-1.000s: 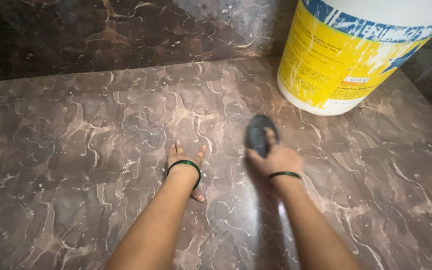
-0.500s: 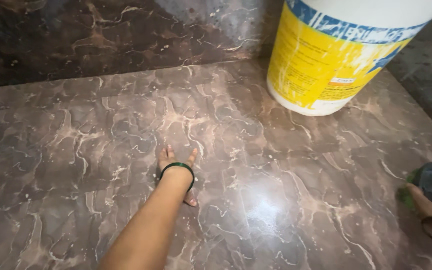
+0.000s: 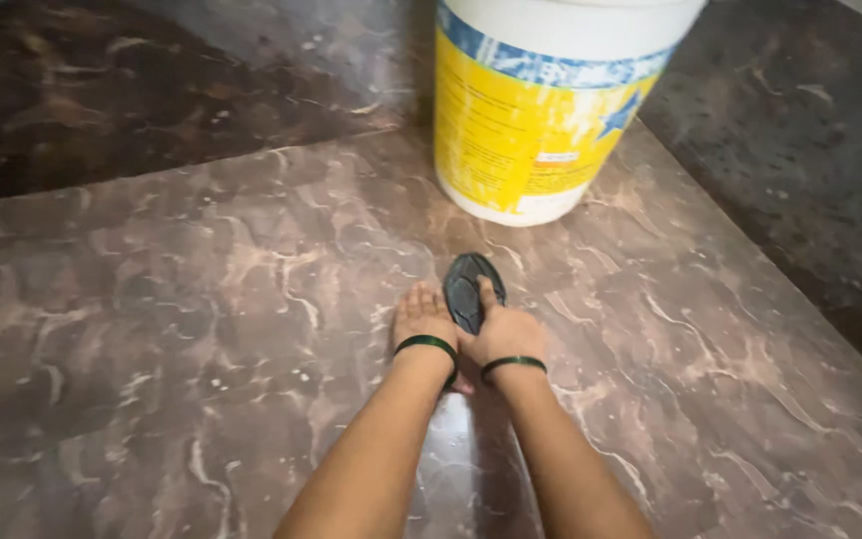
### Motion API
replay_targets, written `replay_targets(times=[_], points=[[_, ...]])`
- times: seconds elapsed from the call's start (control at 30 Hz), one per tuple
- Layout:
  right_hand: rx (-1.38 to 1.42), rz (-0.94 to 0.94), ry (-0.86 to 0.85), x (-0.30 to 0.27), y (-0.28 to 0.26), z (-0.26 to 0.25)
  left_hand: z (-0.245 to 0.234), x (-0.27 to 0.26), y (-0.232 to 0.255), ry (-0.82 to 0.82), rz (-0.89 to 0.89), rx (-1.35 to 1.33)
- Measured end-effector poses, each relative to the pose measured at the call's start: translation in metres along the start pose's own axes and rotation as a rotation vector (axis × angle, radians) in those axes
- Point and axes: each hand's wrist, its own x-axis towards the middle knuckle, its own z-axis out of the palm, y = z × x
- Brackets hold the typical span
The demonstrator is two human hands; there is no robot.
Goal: The person scrubs the marble floor using a black abrasive pad, moving across the surface while a white bucket of water stands nearby.
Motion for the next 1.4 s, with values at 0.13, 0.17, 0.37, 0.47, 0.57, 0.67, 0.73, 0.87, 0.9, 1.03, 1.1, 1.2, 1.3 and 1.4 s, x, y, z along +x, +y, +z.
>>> replay_targets(times=[0.13, 0.17, 0.37, 0.47, 0.57, 0.67, 0.73, 0.87, 0.9, 1.03, 1.1, 1.2, 1.3, 1.4], points=[[0.068, 0.117, 0.06, 0.027, 0.055, -0.009, 0.004, -0.004, -0.005, -0.041, 0.003, -0.025], [0.07, 0.157, 0.057, 0.036, 0.076, -0.011, 0.003, -0.008, -0.006, -0.039, 0.011, -0.03], [0.239, 0.354, 0.214, 0.042, 0.253, -0.022, -0.006, -0.018, -0.007, -0.051, 0.005, -0.034], [0.068, 0.648, 0.081, 0.009, 0.345, -0.036, -0.01, -0.019, -0.006, -0.073, -0.001, -0.02], [-0.025, 0.712, 0.152, -0.019, 0.402, -0.04, -0.014, -0.018, -0.003, -0.087, -0.007, 0.004], [-0.076, 0.724, 0.145, -0.024, 0.402, -0.04, -0.015, -0.021, -0.001, -0.094, -0.019, 0.008], [-0.081, 0.684, 0.127, -0.016, 0.368, -0.034, -0.016, -0.021, -0.002, -0.096, -0.03, 0.021], [-0.008, 0.356, 0.297, -0.001, 0.252, -0.024, -0.019, -0.021, 0.0, -0.111, -0.041, 0.039], [0.029, 0.357, 0.125, 0.007, 0.214, -0.025, -0.02, -0.02, 0.001, -0.114, -0.044, 0.04], [0.042, 0.003, 0.107, 0.017, 0.053, -0.006, -0.018, -0.018, -0.001, -0.111, -0.033, 0.024], [0.046, -0.064, 0.079, 0.008, -0.005, 0.001, -0.015, -0.017, -0.005, -0.097, -0.023, 0.021], [0.039, -0.078, 0.032, 0.01, -0.002, -0.014, -0.009, -0.025, -0.012, -0.071, -0.005, 0.015], [0.171, 0.084, 0.103, 0.017, 0.046, -0.021, -0.015, -0.024, -0.013, -0.152, -0.018, 0.002], [0.075, 0.257, 0.085, 0.04, 0.138, -0.026, -0.012, -0.023, -0.01, -0.116, -0.017, 0.035]])
